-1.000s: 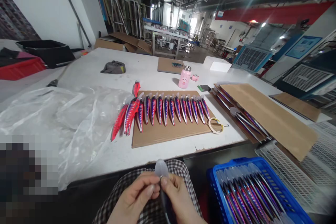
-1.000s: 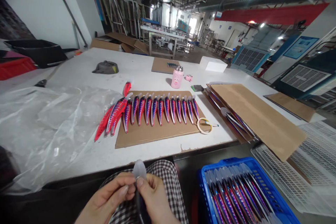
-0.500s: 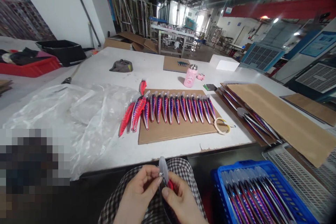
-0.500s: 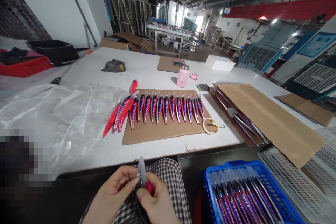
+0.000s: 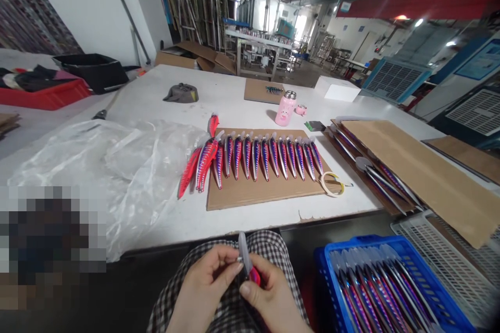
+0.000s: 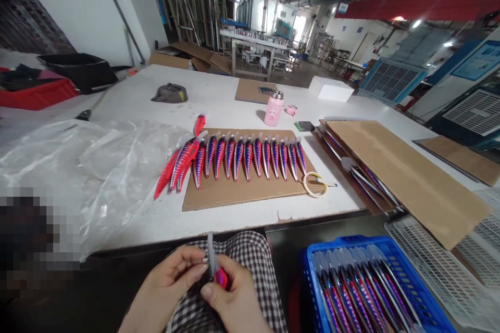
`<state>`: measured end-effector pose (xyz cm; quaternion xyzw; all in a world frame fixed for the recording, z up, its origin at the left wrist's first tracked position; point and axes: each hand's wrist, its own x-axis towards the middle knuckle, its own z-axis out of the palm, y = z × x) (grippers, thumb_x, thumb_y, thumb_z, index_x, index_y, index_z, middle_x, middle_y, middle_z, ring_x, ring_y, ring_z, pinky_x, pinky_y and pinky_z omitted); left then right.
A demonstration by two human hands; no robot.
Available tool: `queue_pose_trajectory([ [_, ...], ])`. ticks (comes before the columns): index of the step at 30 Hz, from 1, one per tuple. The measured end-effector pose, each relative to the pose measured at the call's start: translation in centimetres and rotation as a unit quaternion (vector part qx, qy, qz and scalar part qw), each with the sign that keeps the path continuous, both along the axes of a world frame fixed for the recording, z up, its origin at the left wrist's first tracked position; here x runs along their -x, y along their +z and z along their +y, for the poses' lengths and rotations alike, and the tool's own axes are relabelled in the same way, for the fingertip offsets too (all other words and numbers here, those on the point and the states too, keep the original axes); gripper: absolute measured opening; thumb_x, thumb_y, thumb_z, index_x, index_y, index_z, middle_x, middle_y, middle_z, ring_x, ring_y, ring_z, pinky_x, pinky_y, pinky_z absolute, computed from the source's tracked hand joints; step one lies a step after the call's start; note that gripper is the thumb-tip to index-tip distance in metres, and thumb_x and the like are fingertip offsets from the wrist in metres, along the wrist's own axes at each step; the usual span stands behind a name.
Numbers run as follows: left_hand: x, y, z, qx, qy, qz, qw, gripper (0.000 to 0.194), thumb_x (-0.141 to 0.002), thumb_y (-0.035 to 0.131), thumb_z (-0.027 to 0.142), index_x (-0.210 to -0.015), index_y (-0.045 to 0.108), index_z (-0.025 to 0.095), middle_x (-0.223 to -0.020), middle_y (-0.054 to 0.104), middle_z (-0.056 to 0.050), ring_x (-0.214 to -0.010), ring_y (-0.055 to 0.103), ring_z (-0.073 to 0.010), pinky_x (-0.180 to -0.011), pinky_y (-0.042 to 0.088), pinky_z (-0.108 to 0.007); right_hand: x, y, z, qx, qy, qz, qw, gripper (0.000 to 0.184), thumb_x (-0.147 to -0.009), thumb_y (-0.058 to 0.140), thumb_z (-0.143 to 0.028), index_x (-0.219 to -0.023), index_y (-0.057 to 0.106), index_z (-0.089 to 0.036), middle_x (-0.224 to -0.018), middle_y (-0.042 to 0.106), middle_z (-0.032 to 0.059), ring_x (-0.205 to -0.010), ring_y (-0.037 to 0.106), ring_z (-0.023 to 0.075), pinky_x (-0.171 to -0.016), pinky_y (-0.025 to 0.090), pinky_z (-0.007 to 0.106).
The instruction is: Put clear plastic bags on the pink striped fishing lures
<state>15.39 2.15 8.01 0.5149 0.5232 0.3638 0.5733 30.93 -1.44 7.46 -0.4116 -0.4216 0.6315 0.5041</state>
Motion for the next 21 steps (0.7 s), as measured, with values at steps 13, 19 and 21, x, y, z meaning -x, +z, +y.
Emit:
queue_pose_trajectory([
  [13, -0.03, 0.15, -0.17, -0.041, 0.000, 0.033, 0.999, 0.011, -0.076, 0.065, 0.028, -0.083, 0.069, 0.022, -0.077, 0.076, -0.001, -0.075, 0.072, -0.0209, -0.073, 0.057, -0.026, 0.05, 0.27, -0.06, 0.009, -0.003, 0.012, 1.000, 0.045, -0.075, 0.077, -0.048, -0.112, 0.072, -0.023, -0.091, 0.071, 0.0019, -0.084, 0.060, 0.0210, -0.087, 0.045, 0.033],
  [19, 0.06, 0.34, -0.11, -0.056, -0.008, 0.074, 0.996, 0.011, -0.078, 0.063, 0.030, -0.084, 0.069, 0.023, -0.081, 0.076, -0.002, -0.076, 0.073, -0.0212, -0.075, 0.056, -0.028, 0.16, 0.32, -0.15, 0.014, -0.010, 0.012, 1.000, 0.044, -0.073, 0.079, -0.046, -0.111, 0.073, -0.025, -0.090, 0.070, 0.0002, -0.084, 0.060, 0.0196, -0.085, 0.045, 0.030],
  [21, 0.13, 0.42, -0.16, -0.053, -0.014, 0.085, 0.995, 0.011, -0.078, 0.064, 0.031, -0.083, 0.069, 0.023, -0.080, 0.076, -0.002, -0.076, 0.072, -0.0213, -0.075, 0.055, -0.028, 0.23, 0.55, -0.24, 0.020, -0.008, 0.015, 1.000, 0.043, -0.073, 0.080, -0.045, -0.110, 0.073, -0.025, -0.090, 0.070, -0.0004, -0.084, 0.059, 0.0194, -0.084, 0.044, 0.029],
])
